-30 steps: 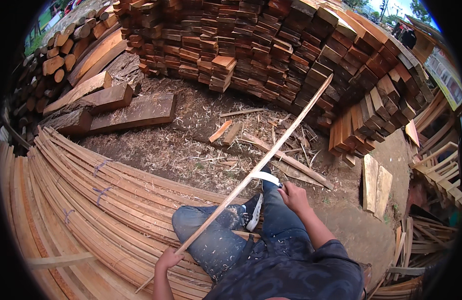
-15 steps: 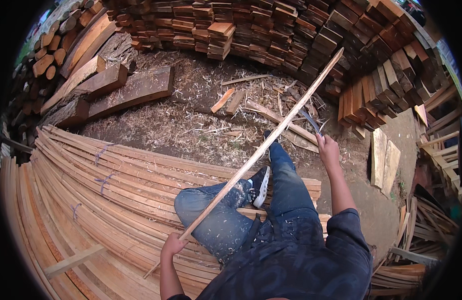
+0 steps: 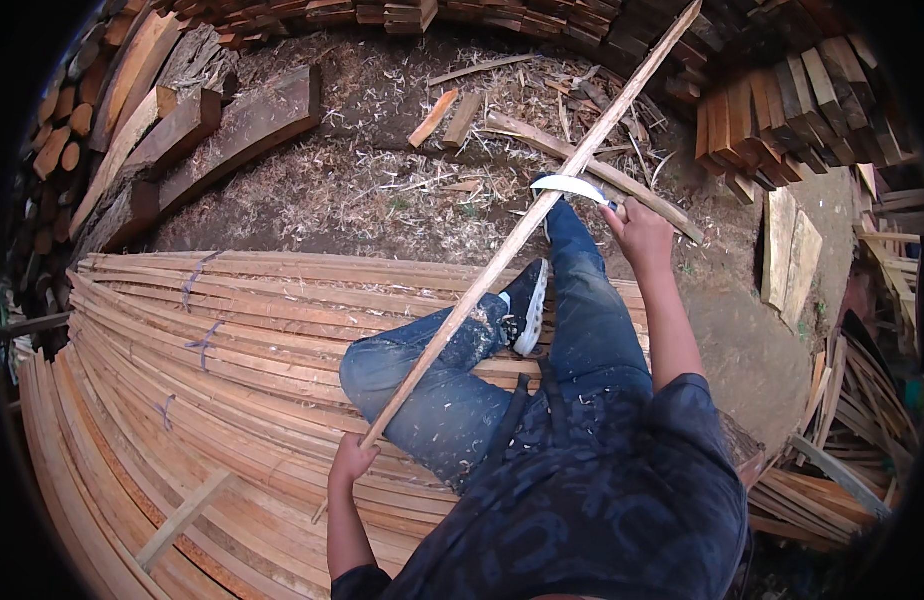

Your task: The person sits on the ground and uses a curved knife to shave and shape a long, thin piece of wood. They hold the wood with their left hand and repeatedly scrape the blade along its length to remove thin strips of wood. The person occasionally adjusts the wood's position and inspects the surface before continuing to shave it.

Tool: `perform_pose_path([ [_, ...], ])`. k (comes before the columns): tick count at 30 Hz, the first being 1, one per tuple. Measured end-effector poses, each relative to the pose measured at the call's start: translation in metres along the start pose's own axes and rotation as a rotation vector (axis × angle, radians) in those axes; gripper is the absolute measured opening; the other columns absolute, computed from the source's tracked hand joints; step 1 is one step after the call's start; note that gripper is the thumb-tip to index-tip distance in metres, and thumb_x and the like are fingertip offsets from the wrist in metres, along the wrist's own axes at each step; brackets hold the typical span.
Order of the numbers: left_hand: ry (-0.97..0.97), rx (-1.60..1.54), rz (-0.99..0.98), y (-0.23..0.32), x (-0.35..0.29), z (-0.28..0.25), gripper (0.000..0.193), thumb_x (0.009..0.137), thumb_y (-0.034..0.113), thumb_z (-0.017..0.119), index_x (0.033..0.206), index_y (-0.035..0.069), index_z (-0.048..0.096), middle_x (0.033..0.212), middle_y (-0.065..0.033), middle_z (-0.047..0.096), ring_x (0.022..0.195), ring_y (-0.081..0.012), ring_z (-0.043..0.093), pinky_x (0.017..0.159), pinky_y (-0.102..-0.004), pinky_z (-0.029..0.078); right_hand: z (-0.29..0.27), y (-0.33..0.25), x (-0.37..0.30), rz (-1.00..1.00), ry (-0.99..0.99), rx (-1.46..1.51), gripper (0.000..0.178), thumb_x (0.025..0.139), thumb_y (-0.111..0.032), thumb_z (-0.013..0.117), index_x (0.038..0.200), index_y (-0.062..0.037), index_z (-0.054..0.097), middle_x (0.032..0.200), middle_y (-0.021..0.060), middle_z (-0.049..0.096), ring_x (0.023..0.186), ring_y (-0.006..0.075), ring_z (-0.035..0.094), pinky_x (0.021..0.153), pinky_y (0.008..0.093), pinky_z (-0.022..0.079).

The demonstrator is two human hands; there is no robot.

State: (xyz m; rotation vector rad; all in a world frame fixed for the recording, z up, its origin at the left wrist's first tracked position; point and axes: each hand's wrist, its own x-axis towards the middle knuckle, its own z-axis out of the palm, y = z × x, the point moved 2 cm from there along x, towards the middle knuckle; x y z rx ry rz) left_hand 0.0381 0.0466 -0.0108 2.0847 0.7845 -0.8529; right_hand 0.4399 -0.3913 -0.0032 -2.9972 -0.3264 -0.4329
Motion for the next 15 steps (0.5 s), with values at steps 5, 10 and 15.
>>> perform_pose_path([
  [5,-0.058,-0.002,-0.013,-0.010,0.007,0.000,0.025,0.065,0.016,0.065,0.072,-0.007,0.058,0.059,-0.0133,0.054,0.057,-0.0182,0.053,0.055,-0.0352,0.043,0.002,0.006,0.006,-0.019,-0.100,0.149,0.053,0.081,-0.056,0.056,0.064,-0.0065,0.053,0.052,0.0124,0.056,0.051,0.0311,0.059,0.047,0.0408,0.046],
  [10,-0.149,-0.107,-0.098,-0.039,0.015,-0.002,0.022,0.064,0.018,0.068,0.069,-0.002,0.059,0.058,-0.0081,0.054,0.055,-0.0174,0.051,0.054,-0.0331,0.042,-0.006,-0.050,-0.034,-0.191,-0.222,0.365,0.050,0.081,-0.052,0.058,0.064,-0.0065,0.051,0.054,0.0111,0.057,0.049,0.0307,0.059,0.045,0.0396,0.047],
  [15,-0.220,-0.160,-0.236,-0.033,0.014,-0.007,0.022,0.065,0.019,0.069,0.064,0.000,0.058,0.057,-0.0055,0.053,0.052,-0.0144,0.049,0.050,-0.0309,0.040,-0.007,-0.037,-0.002,-0.066,-0.195,0.266,0.047,0.082,-0.052,0.058,0.066,-0.0075,0.051,0.056,0.0121,0.057,0.050,0.0306,0.058,0.046,0.0404,0.045],
])
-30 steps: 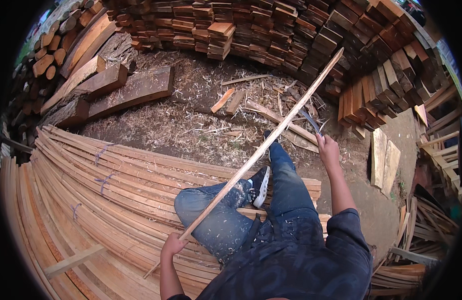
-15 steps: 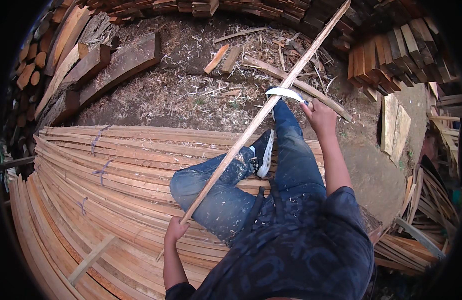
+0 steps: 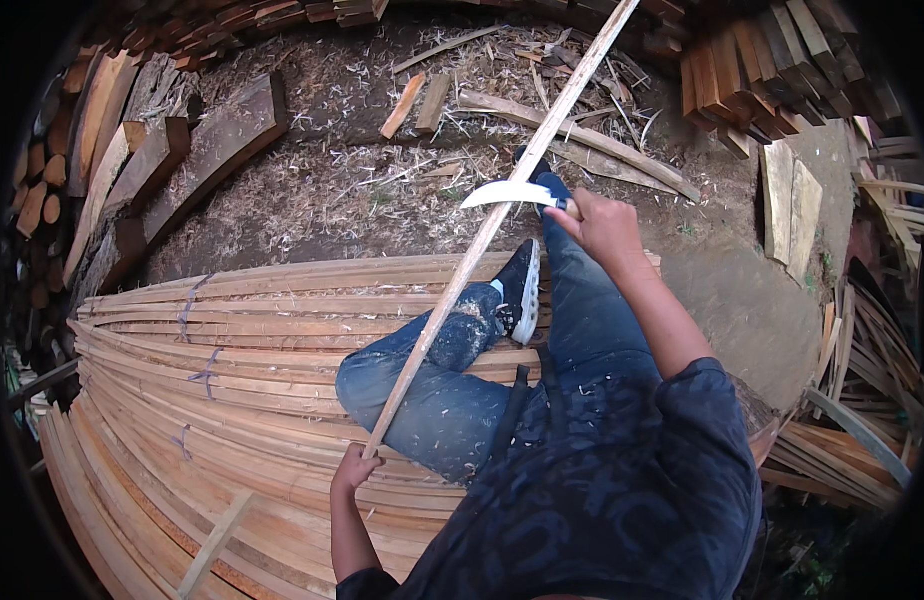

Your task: The person sits on the ground and uses a curved knife to shave and shape a long, thin piece of wood. They hold the wood with their left hand and repeatedly scrape the blade along its length to remove thin strips of wood. The person occasionally adjusts the wood's position and inspects the surface before continuing to shave it.

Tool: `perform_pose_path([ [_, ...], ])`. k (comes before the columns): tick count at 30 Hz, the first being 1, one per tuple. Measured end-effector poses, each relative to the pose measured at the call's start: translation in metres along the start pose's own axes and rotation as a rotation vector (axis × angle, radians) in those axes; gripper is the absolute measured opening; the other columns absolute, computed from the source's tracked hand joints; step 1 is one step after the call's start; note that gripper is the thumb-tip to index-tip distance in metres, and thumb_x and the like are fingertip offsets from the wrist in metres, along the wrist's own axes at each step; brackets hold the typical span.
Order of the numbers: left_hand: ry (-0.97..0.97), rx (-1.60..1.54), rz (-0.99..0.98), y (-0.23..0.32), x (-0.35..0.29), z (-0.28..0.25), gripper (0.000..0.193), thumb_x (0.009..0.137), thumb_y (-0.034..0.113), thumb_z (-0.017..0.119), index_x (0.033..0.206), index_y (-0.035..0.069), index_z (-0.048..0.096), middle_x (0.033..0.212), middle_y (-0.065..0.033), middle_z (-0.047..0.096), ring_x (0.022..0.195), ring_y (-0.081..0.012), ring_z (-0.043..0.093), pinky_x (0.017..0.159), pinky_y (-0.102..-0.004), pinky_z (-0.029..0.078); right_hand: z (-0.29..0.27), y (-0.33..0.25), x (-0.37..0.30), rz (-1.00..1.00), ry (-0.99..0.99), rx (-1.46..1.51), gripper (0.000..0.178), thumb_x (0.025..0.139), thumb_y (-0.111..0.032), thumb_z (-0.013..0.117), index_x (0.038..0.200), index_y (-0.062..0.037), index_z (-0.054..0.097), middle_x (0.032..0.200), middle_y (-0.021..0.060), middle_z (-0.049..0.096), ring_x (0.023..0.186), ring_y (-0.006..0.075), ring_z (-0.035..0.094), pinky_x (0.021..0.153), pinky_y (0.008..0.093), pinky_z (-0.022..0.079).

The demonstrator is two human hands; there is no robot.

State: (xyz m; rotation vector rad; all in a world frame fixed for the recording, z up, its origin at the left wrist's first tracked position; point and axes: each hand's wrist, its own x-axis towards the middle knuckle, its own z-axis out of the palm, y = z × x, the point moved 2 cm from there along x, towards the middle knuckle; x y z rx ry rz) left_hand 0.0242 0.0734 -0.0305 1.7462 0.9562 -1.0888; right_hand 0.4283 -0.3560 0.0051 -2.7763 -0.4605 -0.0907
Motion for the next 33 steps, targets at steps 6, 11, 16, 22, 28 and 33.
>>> perform_pose_path([
  [6,0.028,0.019,0.026,0.017,-0.003,-0.002,0.022,0.065,0.018,0.070,0.060,0.002,0.055,0.054,-0.0037,0.051,0.050,-0.0126,0.048,0.047,-0.0301,0.037,-0.010,0.061,0.018,0.200,0.097,-0.051,0.047,0.084,-0.051,0.056,0.070,-0.0057,0.058,0.056,0.0129,0.059,0.053,0.0306,0.060,0.048,0.0405,0.047],
  [11,0.027,0.023,0.023,0.011,-0.003,0.000,0.023,0.064,0.018,0.069,0.058,0.002,0.053,0.052,-0.0032,0.049,0.049,-0.0117,0.046,0.046,-0.0306,0.037,-0.004,-0.019,-0.016,-0.233,-0.082,0.025,0.048,0.083,-0.052,0.056,0.067,-0.0063,0.053,0.054,0.0121,0.058,0.049,0.0296,0.060,0.044,0.0396,0.047],
  [16,0.095,0.110,0.165,-0.004,-0.006,0.001,0.028,0.066,0.022,0.071,0.061,-0.002,0.058,0.049,-0.0038,0.048,0.046,-0.0135,0.046,0.044,-0.0312,0.037,-0.046,0.071,0.038,0.260,0.104,-0.237,0.050,0.085,-0.052,0.053,0.071,-0.0046,0.059,0.059,0.0149,0.061,0.056,0.0317,0.063,0.050,0.0409,0.050],
  [22,0.093,0.086,0.097,-0.008,0.009,-0.002,0.029,0.067,0.026,0.074,0.067,0.001,0.060,0.052,-0.0028,0.049,0.050,-0.0127,0.049,0.046,-0.0293,0.039,-0.073,0.112,0.028,0.495,0.208,-0.045,0.045,0.086,-0.043,0.056,0.081,0.0022,0.061,0.072,0.0228,0.064,0.065,0.0393,0.063,0.060,0.0499,0.049],
  [28,0.023,0.004,0.110,-0.006,0.008,-0.005,0.039,0.069,0.034,0.078,0.062,0.001,0.059,0.049,-0.0010,0.048,0.042,-0.0100,0.044,0.041,-0.0269,0.037,0.001,0.034,-0.037,0.620,-0.144,1.118,0.022,0.087,-0.023,0.060,0.083,-0.0026,0.054,0.063,0.0050,0.054,0.042,0.0106,0.047,0.040,0.0289,0.039],
  [33,0.219,0.022,0.241,0.014,-0.020,0.001,0.040,0.067,0.035,0.080,0.061,0.001,0.059,0.049,-0.0013,0.050,0.043,-0.0096,0.048,0.041,-0.0258,0.038,-0.002,-0.036,-0.055,0.243,-0.719,1.247,0.020,0.092,-0.023,0.055,0.089,-0.0041,0.058,0.061,0.0012,0.050,0.041,0.0077,0.043,0.038,0.0235,0.036],
])
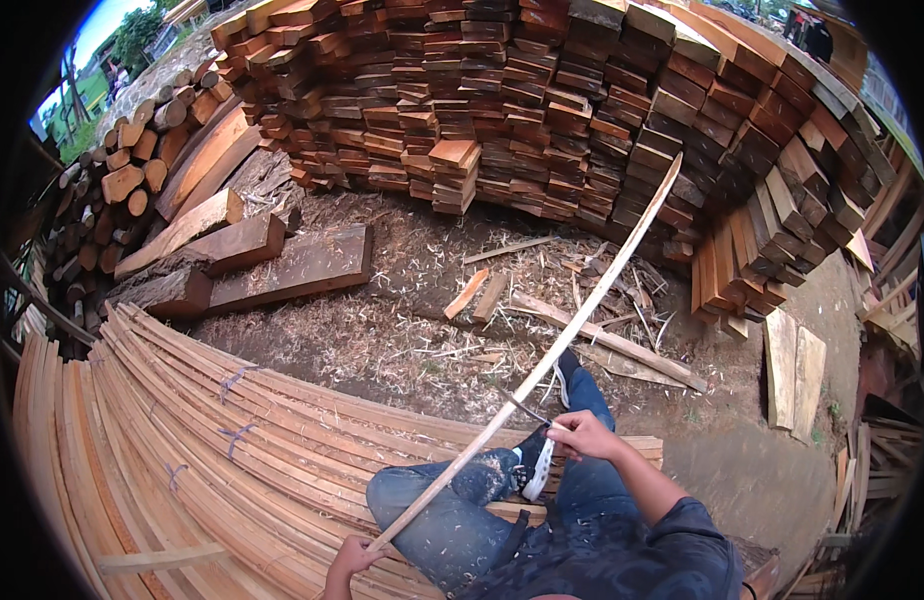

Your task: The person sits on the ground and uses a curved knife to shave and shape a long, thin piece of wood. They hold the wood with their left hand and repeatedly scrape the blade along its length to remove thin strips of wood. The person occasionally adjusts the wood's position and inspects the surface before continuing to shave it.

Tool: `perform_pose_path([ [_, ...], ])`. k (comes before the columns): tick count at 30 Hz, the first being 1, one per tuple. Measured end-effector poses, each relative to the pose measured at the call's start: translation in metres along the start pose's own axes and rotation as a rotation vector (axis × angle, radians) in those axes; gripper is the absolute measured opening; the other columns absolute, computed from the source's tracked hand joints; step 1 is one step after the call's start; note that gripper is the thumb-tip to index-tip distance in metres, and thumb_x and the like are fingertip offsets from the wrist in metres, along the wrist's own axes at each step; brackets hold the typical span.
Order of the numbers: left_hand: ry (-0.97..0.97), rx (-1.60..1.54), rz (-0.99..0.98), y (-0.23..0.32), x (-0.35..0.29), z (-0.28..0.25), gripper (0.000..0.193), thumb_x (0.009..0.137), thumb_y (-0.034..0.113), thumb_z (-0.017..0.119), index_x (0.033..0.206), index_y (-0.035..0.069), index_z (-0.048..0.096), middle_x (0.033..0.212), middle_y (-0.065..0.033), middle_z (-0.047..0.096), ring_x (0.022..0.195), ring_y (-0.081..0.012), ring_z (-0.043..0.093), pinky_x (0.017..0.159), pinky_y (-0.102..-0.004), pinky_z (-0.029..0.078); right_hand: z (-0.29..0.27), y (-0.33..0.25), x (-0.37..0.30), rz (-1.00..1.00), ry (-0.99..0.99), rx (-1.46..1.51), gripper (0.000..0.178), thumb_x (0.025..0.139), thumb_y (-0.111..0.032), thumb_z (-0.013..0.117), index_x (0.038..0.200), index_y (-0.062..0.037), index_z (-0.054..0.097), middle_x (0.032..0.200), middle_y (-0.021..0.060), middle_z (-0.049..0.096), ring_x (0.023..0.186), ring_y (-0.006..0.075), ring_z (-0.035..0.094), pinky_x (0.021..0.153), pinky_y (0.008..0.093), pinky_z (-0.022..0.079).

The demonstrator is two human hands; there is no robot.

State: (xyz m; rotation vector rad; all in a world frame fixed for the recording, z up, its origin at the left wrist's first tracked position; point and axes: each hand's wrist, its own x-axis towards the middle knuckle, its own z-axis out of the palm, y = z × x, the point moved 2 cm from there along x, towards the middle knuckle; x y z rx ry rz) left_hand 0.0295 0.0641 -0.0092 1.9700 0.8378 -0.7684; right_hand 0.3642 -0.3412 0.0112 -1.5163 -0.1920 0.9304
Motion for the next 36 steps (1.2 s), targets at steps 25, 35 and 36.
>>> perform_pose_path([
  [25,0.101,0.033,-0.043,0.003,-0.005,0.000,0.042,0.066,0.037,0.079,0.063,-0.002,0.064,0.048,-0.0036,0.052,0.042,-0.0103,0.050,0.041,-0.0277,0.041,-0.020,0.018,-0.004,0.024,0.027,0.151,0.036,0.099,-0.037,0.038,0.107,-0.0064,0.055,0.057,-0.0011,0.041,0.045,0.0060,0.032,0.041,0.0207,0.028],
  [35,0.099,0.048,-0.033,0.005,-0.006,0.001,0.044,0.066,0.038,0.079,0.060,-0.002,0.062,0.046,-0.0054,0.051,0.041,-0.0115,0.049,0.041,-0.0297,0.040,-0.032,0.020,0.007,0.008,0.184,0.318,0.040,0.099,-0.037,0.037,0.098,-0.0039,0.060,0.056,-0.0031,0.043,0.045,0.0035,0.035,0.041,0.0194,0.031],
  [36,0.078,0.061,-0.039,0.004,-0.004,0.002,0.044,0.066,0.037,0.079,0.059,-0.002,0.062,0.046,-0.0053,0.051,0.041,-0.0115,0.049,0.041,-0.0296,0.040,-0.029,0.028,0.006,0.028,0.109,0.172,0.041,0.099,-0.037,0.037,0.098,-0.0036,0.060,0.056,-0.0035,0.043,0.045,0.0035,0.036,0.041,0.0193,0.032],
])
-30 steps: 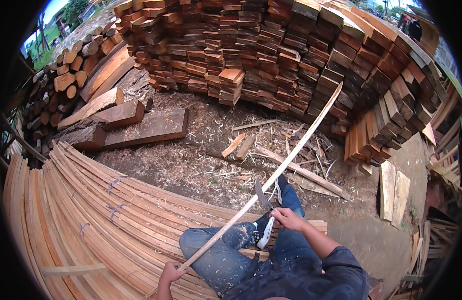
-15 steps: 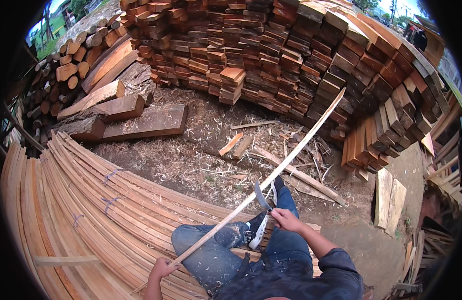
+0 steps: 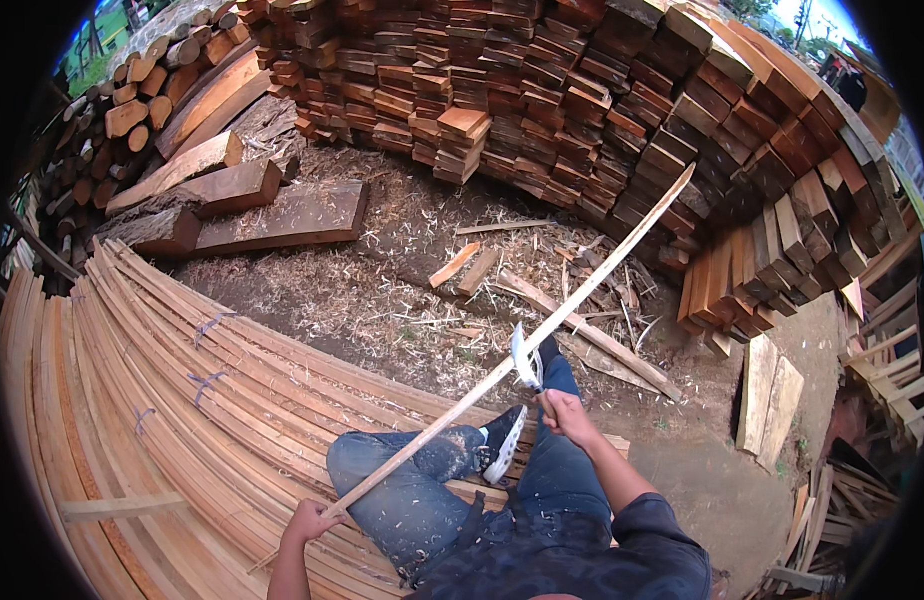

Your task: The person sits on the ground and uses a curved knife to shave and shape a long, thin piece of wood. They hold the wood with their left hand and repeatedly scrape the blade along its length to remove thin strips of wood. The person occasionally adjusts the wood's position and inspects the surface before continuing to shave it.

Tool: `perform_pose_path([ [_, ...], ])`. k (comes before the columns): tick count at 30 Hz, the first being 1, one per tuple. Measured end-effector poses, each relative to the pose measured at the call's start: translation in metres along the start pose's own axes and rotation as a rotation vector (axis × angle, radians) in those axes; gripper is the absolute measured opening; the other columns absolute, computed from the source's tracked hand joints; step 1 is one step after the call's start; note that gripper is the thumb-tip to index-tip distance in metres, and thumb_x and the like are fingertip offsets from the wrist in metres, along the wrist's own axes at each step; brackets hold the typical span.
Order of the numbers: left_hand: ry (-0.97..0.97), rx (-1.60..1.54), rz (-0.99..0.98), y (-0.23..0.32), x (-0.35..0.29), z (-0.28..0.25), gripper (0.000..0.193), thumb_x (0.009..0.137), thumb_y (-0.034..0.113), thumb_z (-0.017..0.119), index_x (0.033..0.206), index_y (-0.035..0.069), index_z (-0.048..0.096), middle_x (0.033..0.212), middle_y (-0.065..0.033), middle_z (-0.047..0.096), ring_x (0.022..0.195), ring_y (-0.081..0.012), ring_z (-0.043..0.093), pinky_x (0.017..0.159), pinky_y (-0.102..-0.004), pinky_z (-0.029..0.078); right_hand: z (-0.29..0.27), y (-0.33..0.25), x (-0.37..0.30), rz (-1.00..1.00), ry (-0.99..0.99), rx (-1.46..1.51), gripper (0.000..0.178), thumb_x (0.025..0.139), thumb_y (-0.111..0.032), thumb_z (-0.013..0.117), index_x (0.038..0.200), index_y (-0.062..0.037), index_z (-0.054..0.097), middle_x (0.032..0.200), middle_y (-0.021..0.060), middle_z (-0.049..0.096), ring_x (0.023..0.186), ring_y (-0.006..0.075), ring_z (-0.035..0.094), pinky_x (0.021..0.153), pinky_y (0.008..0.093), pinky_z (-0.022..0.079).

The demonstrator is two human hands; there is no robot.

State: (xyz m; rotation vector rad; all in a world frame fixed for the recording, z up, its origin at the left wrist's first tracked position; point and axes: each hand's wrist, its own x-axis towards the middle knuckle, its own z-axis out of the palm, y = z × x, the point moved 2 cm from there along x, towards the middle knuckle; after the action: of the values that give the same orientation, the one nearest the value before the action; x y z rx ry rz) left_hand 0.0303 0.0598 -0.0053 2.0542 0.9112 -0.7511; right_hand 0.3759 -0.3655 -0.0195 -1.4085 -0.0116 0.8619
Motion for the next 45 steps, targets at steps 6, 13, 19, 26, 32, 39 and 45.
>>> perform_pose_path([
  [6,-0.029,-0.014,-0.011,0.003,-0.002,-0.003,0.047,0.066,0.040,0.080,0.059,-0.002,0.061,0.046,-0.0044,0.050,0.040,-0.0112,0.049,0.040,-0.0285,0.040,0.001,0.002,-0.001,0.077,-0.031,0.258,0.038,0.099,-0.035,0.039,0.100,-0.0023,0.059,0.055,-0.0044,0.042,0.045,0.0035,0.035,0.042,0.0190,0.031],
  [13,-0.066,-0.002,-0.023,0.000,0.003,-0.003,0.044,0.067,0.038,0.079,0.061,-0.002,0.063,0.046,-0.0057,0.052,0.040,-0.0120,0.051,0.040,-0.0281,0.042,0.029,0.021,-0.018,0.061,-0.367,-0.200,0.031,0.097,-0.029,0.046,0.086,-0.0047,0.060,0.055,-0.0039,0.039,0.051,0.0038,0.042,0.043,0.0196,0.032],
  [19,-0.040,-0.027,0.003,-0.006,0.005,0.000,0.044,0.066,0.036,0.080,0.063,-0.004,0.063,0.046,-0.0057,0.051,0.040,-0.0122,0.050,0.041,-0.0288,0.042,0.019,0.011,-0.011,-0.005,0.037,0.003,0.040,0.099,-0.040,0.034,0.098,-0.0061,0.056,0.053,-0.0021,0.040,0.043,0.0060,0.035,0.040,0.0195,0.029],
  [26,-0.045,-0.052,0.007,0.003,0.004,-0.002,0.038,0.069,0.031,0.078,0.061,-0.003,0.062,0.046,-0.0037,0.050,0.038,-0.0097,0.047,0.038,-0.0278,0.038,-0.015,-0.020,-0.002,-0.070,0.176,0.168,0.041,0.099,-0.037,0.034,0.098,-0.0027,0.056,0.052,-0.0023,0.040,0.038,0.0035,0.028,0.036,0.0186,0.022],
  [32,-0.035,-0.036,-0.026,0.006,0.002,-0.003,0.036,0.066,0.028,0.078,0.059,-0.003,0.061,0.045,-0.0047,0.047,0.044,-0.0097,0.041,0.044,-0.0298,0.036,0.005,0.001,-0.006,0.089,-0.100,-0.245,0.039,0.099,-0.039,0.035,0.098,-0.0045,0.054,0.053,-0.0008,0.041,0.041,0.0055,0.032,0.039,0.0200,0.025],
  [39,-0.038,0.029,0.024,0.004,0.007,-0.003,0.038,0.065,0.029,0.078,0.058,-0.004,0.059,0.046,-0.0050,0.045,0.044,-0.0097,0.040,0.044,-0.0304,0.035,0.013,0.014,0.002,0.069,-0.031,-0.094,0.041,0.099,-0.037,0.036,0.098,-0.0022,0.057,0.054,-0.0007,0.043,0.040,0.0049,0.032,0.038,0.0191,0.026],
  [45,-0.033,0.058,0.007,0.002,0.008,-0.002,0.034,0.066,0.027,0.077,0.061,-0.003,0.062,0.047,-0.0040,0.047,0.046,-0.0089,0.041,0.045,-0.0299,0.035,-0.016,-0.003,0.015,-0.073,0.170,0.235,0.043,0.099,-0.038,0.034,0.095,-0.0008,0.056,0.052,-0.0016,0.041,0.039,0.0041,0.030,0.036,0.0185,0.023],
])
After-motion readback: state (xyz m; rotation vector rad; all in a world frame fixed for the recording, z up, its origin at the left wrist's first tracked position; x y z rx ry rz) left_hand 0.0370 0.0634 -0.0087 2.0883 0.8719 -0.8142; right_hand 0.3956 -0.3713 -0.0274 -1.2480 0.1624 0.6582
